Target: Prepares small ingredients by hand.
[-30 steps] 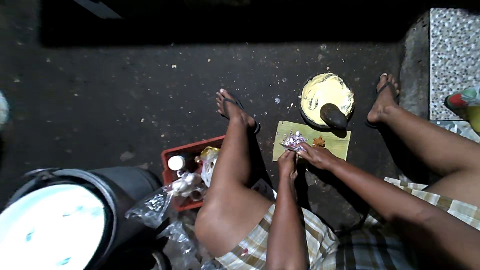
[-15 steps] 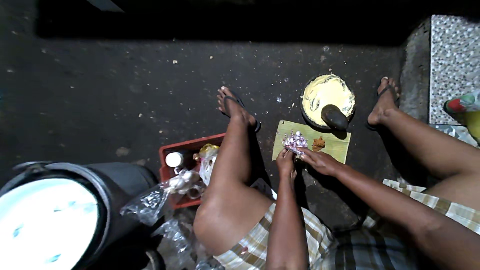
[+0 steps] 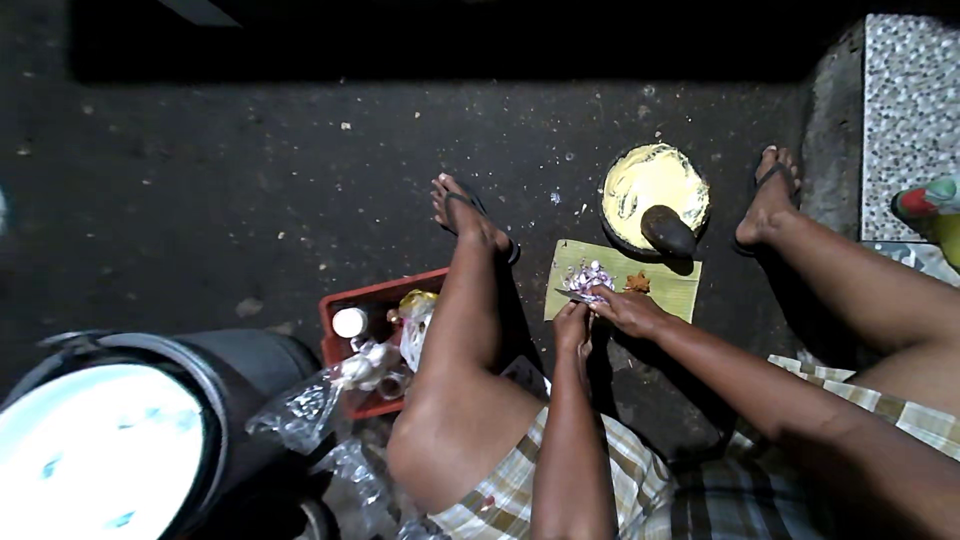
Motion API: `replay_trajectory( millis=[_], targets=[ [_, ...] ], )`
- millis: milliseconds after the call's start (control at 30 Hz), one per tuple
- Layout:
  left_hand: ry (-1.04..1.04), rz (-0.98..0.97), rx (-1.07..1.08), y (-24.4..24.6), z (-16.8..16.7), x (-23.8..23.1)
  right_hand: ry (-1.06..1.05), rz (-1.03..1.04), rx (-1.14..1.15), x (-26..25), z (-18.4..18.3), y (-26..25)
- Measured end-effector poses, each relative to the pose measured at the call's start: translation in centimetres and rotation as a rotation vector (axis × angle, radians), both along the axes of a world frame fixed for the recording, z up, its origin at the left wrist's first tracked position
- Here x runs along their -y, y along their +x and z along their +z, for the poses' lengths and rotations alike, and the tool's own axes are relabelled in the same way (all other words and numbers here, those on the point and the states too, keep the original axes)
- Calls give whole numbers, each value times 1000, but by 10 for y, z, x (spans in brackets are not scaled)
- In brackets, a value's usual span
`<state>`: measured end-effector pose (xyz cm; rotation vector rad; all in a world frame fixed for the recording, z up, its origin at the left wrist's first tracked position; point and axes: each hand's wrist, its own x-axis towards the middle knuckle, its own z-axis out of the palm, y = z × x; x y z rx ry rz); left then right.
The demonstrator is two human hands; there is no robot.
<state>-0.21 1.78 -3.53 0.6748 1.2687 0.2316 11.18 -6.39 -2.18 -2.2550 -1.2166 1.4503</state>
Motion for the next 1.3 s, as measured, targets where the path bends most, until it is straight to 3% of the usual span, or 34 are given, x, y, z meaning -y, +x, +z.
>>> replay_trajectory(
  millis=[333,600,1100,1300],
  targets=[
    [-102,-13,36,-1,4,1,-22,-64,-28,4,-5,-1],
    [82,70,-3,1,-2,-1,44,-60,-140,16,9,-8],
    [51,-73,-28,1,0,0,38,-29,20,5,-5,-1],
    [74,59,-39,1,0,-2,44,-48,-108,11,5,-7]
  ],
)
